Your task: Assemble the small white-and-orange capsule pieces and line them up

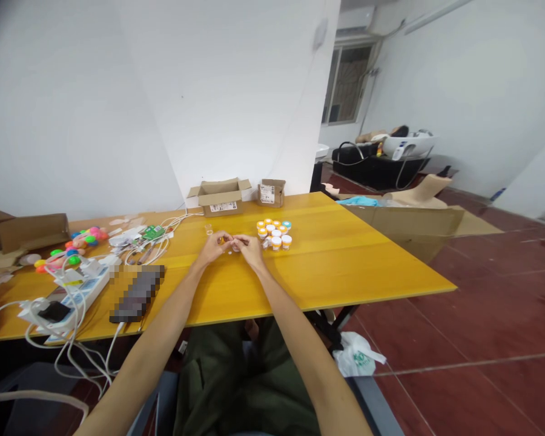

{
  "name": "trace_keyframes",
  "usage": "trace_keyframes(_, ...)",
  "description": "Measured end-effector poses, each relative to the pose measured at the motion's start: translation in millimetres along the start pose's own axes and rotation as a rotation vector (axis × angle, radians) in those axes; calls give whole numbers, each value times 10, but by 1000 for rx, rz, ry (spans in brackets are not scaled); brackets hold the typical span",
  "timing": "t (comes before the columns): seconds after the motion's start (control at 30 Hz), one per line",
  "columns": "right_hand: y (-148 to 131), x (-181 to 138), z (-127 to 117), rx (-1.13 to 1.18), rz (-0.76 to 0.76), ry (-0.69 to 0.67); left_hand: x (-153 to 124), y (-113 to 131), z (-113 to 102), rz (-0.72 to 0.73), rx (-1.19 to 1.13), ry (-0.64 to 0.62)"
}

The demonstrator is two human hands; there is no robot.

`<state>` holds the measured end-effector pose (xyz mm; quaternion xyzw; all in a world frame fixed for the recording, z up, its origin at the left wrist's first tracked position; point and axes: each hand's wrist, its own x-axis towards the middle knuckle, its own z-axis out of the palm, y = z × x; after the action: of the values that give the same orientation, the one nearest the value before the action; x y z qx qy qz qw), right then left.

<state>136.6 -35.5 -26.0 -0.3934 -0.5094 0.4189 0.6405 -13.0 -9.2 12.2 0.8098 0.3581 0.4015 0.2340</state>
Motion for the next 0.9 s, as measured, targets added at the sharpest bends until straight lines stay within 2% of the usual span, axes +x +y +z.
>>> trace_keyframes(0.23,-23,-13,1,21,0,27,-3,25,-37,-22,-31,2)
trace_keyframes(0.53,-58,-26,-3,-59,-54,61,28,-68,-136,-63,-29,25)
trace_keyframes(0.9,-100,-46,31,-254,-135,131,20,-133,-239,-90,169,6)
